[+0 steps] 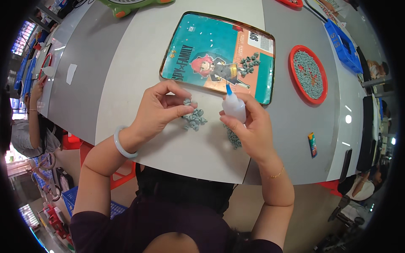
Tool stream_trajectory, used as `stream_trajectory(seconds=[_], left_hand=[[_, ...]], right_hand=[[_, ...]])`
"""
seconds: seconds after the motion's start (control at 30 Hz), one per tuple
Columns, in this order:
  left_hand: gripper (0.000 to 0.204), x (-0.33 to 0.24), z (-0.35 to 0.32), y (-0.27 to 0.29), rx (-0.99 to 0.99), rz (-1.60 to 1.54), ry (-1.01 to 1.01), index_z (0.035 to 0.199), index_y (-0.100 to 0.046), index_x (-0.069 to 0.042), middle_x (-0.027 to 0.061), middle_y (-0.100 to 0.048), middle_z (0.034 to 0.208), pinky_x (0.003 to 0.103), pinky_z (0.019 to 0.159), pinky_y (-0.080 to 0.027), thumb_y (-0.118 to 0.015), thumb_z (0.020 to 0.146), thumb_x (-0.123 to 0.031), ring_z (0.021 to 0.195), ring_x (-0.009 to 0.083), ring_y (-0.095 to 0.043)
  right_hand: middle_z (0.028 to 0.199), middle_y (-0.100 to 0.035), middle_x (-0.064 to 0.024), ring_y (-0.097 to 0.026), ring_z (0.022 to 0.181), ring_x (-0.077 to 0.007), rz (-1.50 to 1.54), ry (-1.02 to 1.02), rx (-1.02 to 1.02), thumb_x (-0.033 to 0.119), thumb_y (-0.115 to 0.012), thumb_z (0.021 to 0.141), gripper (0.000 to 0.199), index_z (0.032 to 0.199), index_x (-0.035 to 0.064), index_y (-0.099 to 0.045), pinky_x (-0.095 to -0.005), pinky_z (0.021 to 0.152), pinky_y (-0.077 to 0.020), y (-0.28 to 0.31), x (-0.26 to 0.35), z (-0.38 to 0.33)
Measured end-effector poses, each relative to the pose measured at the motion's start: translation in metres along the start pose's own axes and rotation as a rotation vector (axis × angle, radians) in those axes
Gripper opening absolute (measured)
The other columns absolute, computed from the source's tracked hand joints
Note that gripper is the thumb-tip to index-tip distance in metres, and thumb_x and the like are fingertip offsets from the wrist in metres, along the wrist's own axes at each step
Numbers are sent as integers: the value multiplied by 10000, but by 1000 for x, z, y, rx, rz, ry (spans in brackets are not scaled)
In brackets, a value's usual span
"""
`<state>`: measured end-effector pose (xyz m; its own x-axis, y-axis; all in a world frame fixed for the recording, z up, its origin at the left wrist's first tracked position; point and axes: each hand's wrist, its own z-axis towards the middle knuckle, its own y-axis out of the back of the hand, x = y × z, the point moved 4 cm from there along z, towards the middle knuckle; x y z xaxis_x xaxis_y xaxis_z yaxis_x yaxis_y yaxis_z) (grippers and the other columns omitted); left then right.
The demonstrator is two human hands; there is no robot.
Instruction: Applying glue to small green plastic components and assembling them at a factory workbench.
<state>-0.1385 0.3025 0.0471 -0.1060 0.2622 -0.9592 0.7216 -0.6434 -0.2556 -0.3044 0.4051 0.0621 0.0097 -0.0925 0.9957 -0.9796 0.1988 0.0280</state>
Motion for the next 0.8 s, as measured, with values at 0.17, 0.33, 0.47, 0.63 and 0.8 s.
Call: stream_trajectory(seconds=[0.17, 0.33, 0.47, 0.63, 0.8], left_hand=[[191, -2, -1, -2, 20, 89, -82, 862, -559, 6, 56, -569, 863, 250, 714, -518, -669, 717, 65, 792, 147, -621], [220, -1, -2, -2, 44, 80, -49, 883, -571, 3, 63, -590, 852, 254, 718, -516, -687, 702, 52, 796, 137, -614], [209, -4, -5, -4, 106, 277, -135, 851, -605, -7, 64, -611, 813, 244, 668, -508, -714, 676, 28, 745, 133, -614], [247, -13, -13, -11, 137, 670, -563, 842, -632, -17, 71, -601, 726, 251, 551, -470, -750, 624, -12, 654, 169, -595], [273, -15, -18, -14, 127, 717, -682, 873, -651, -38, 86, -598, 720, 268, 508, -451, -743, 618, -11, 625, 189, -579]], right_hand=[[961, -552, -48, -565, 883, -155, -372, 135, -82, -15, -665, 710, 370, 1039, 24, -499, -279, 767, -466, 7, -2, -5], [910, -585, -70, -561, 868, -140, -210, 60, -87, -1, -638, 748, 339, 1045, 10, -477, -263, 768, -444, 5, -3, -6], [908, -573, -61, -536, 832, -118, 287, -156, 8, 13, -615, 780, 324, 1037, 37, -419, -249, 724, -436, -11, -9, -4], [888, -570, -48, -522, 808, -80, 224, -152, 51, 19, -637, 772, 299, 973, 55, -419, -232, 691, -433, -41, -7, 4], [827, -580, -23, -536, 749, -69, 154, -160, 77, 31, -675, 746, 288, 906, 52, -436, -220, 658, -440, -41, -1, 5]])
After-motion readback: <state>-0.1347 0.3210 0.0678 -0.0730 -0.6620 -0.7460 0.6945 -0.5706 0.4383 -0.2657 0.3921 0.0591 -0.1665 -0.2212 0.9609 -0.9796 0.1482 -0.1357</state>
